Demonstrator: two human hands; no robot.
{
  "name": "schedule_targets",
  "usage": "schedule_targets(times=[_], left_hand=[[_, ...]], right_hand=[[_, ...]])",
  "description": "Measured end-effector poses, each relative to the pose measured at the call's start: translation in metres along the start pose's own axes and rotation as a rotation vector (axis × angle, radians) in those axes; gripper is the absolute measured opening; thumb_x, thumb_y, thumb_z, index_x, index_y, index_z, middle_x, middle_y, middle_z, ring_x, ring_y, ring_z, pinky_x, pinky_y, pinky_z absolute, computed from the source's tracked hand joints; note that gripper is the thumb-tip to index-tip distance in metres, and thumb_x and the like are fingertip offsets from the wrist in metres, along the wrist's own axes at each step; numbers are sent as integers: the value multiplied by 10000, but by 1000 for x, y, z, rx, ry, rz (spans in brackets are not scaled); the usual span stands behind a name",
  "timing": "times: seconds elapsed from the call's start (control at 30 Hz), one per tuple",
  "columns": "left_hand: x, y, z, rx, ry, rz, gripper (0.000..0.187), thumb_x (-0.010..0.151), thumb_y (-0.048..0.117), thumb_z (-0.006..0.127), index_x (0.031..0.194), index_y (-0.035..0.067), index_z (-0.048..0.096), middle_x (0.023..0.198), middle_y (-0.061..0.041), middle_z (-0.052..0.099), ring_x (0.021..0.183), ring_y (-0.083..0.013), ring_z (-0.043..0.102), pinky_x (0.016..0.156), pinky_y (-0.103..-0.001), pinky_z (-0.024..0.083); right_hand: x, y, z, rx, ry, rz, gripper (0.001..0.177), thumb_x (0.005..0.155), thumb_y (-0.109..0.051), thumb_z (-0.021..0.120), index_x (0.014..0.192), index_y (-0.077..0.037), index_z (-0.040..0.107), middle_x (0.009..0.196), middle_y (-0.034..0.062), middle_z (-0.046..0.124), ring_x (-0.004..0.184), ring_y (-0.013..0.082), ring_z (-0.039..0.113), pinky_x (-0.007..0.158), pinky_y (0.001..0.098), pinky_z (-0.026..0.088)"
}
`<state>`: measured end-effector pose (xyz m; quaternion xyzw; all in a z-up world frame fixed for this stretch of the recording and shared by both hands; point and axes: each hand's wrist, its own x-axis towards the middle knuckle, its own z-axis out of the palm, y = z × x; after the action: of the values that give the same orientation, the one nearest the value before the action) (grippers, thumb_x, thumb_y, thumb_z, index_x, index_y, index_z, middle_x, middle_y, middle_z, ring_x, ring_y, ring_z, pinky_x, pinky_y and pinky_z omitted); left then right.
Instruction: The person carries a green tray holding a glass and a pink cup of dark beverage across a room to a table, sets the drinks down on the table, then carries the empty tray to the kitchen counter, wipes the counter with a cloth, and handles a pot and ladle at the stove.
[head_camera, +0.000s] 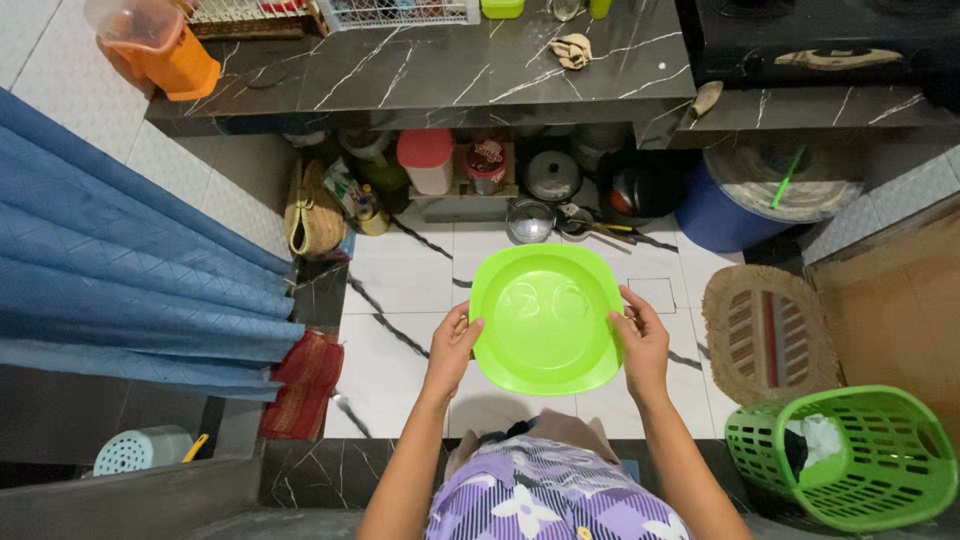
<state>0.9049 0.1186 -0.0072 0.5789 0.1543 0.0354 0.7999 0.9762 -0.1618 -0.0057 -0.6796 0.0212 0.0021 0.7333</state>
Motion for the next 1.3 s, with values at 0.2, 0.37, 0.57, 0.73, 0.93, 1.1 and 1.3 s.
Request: schedule_targets(times=[0.2, 0.37, 0.57, 0.73, 0.93, 1.1, 1.3], left_hand=[[9, 3, -6, 30, 9, -32, 407, 990, 134, 606, 1383, 34, 586, 1122, -99, 729, 913, -113, 697, 686, -257, 568], [18, 1, -9, -4, 0, -47, 397, 991, 137, 604, 1374, 37, 585, 1130, -86, 733, 916, -110, 698, 688, -257, 566], [37, 8, -4, 18, -3, -46, 405, 997, 147, 601, 1389, 47, 581, 1119, -91, 737, 918, -115, 700, 704, -265, 570], [61, 20, 8, 59, 12, -61, 405, 988, 165, 595, 1377, 50, 580, 1130, -72, 740, 927, -105, 705, 709, -266, 582], [95, 27, 25, 46, -3, -56, 404, 993, 162, 595, 1381, 51, 582, 1115, -86, 741, 905, -113, 698, 686, -261, 563], [128, 29, 44, 84, 37, -58, 408, 997, 158, 608, 1387, 39, 593, 1139, -93, 740, 879, -104, 660, 635, -259, 489], [164, 31, 60, 46, 6, 36, 420, 1014, 140, 608, 1416, 18, 580, 1196, -129, 743, 1031, -132, 699, 807, -240, 564]], right_hand=[[7, 6, 5, 36, -8, 8, 454, 939, -51, 664, 1388, 1, 615, 1023, 28, 651, 902, 94, 605, 822, 240, 508], [16, 5, 10, 25, -12, 26, 452, 942, -52, 652, 1389, 0, 612, 1019, 33, 668, 901, 97, 618, 824, 242, 513], [37, 3, 14, 28, -11, 45, 455, 945, -52, 650, 1395, 1, 611, 1026, 35, 664, 900, 102, 617, 816, 246, 515], [65, 0, 16, 43, -6, 16, 454, 933, -52, 649, 1382, 5, 609, 1043, 26, 676, 918, 88, 627, 833, 230, 514], [100, -9, 11, 16, 2, 37, 456, 947, -60, 653, 1398, -10, 620, 1012, 24, 649, 882, 91, 599, 799, 239, 501], [138, -18, 6, 40, -14, 21, 434, 929, -59, 637, 1361, -15, 620, 1057, 29, 709, 927, 86, 655, 834, 229, 526], [185, -17, 1, 39, -30, 18, 444, 944, -46, 643, 1385, -11, 617, 1052, 42, 689, 925, 96, 640, 827, 234, 513]])
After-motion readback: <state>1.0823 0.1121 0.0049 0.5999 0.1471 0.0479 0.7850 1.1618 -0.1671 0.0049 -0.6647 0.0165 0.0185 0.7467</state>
